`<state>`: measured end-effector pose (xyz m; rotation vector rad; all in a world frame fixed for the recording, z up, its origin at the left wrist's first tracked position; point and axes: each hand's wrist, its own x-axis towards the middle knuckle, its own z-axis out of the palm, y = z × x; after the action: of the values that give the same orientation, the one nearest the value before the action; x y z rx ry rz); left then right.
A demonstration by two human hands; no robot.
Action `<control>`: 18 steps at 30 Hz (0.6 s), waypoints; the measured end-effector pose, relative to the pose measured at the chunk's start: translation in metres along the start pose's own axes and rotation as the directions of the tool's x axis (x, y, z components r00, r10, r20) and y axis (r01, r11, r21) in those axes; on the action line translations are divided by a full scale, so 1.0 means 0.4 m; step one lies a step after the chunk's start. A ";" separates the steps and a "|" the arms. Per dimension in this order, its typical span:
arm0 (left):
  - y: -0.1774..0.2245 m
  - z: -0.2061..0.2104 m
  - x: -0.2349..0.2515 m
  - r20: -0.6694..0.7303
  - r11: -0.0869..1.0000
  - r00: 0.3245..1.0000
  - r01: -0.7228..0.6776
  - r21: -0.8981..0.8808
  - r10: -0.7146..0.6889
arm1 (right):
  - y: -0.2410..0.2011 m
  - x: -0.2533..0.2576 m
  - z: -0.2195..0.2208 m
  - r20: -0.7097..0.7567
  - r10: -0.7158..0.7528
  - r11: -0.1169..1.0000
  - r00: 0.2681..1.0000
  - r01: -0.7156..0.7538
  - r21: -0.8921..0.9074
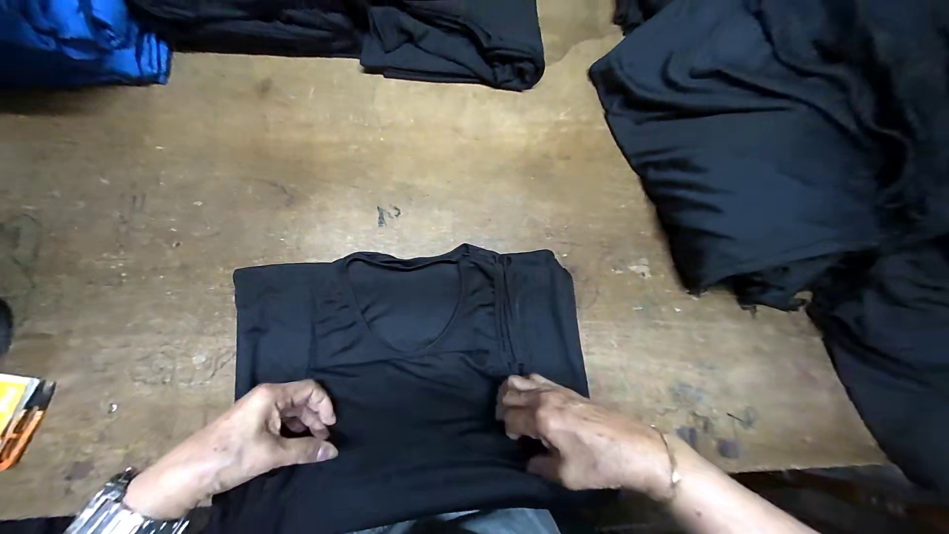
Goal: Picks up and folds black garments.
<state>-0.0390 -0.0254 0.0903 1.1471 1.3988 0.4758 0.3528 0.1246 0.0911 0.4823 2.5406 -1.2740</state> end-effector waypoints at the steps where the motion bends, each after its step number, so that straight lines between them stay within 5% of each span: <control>1: 0.002 -0.004 -0.001 -0.070 1.000 0.998 0.006 0.006 -0.006 | 0.005 0.000 0.003 -0.022 0.006 1.000 1.000 -0.006 0.020; 3: 0.018 -0.015 0.020 -0.304 0.995 0.950 -0.043 0.091 0.069 | 0.016 0.014 -0.027 -0.216 0.041 0.994 0.976 -0.018 0.108; 6: 0.052 -0.049 0.103 -0.563 0.967 0.811 -0.010 0.254 0.156 | 0.059 0.084 -0.112 -0.543 0.120 0.992 0.831 -0.079 0.098; 9: 0.074 -0.097 0.206 -0.578 0.936 0.794 0.033 0.350 0.188 | 0.110 0.176 -0.186 -0.662 0.303 0.947 0.686 -0.296 0.126; 12: 0.077 -0.123 0.277 -0.552 0.909 0.815 0.078 0.408 0.178 | 0.111 0.240 -0.222 -0.614 0.457 0.880 0.643 -0.426 0.209; 15: 0.085 -0.125 0.297 -0.551 0.896 0.819 0.113 0.430 0.162 | 0.118 0.259 -0.218 -0.608 0.490 0.867 0.624 -0.417 0.271; 18: 0.093 -0.132 0.284 -0.552 0.888 0.812 0.098 0.449 0.189 | 0.130 0.246 -0.201 -0.692 0.385 0.922 0.611 -0.227 0.313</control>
<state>-0.0526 0.1037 0.0740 1.4957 2.1108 0.5809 0.2776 0.2361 0.0637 1.7417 2.7135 -1.3773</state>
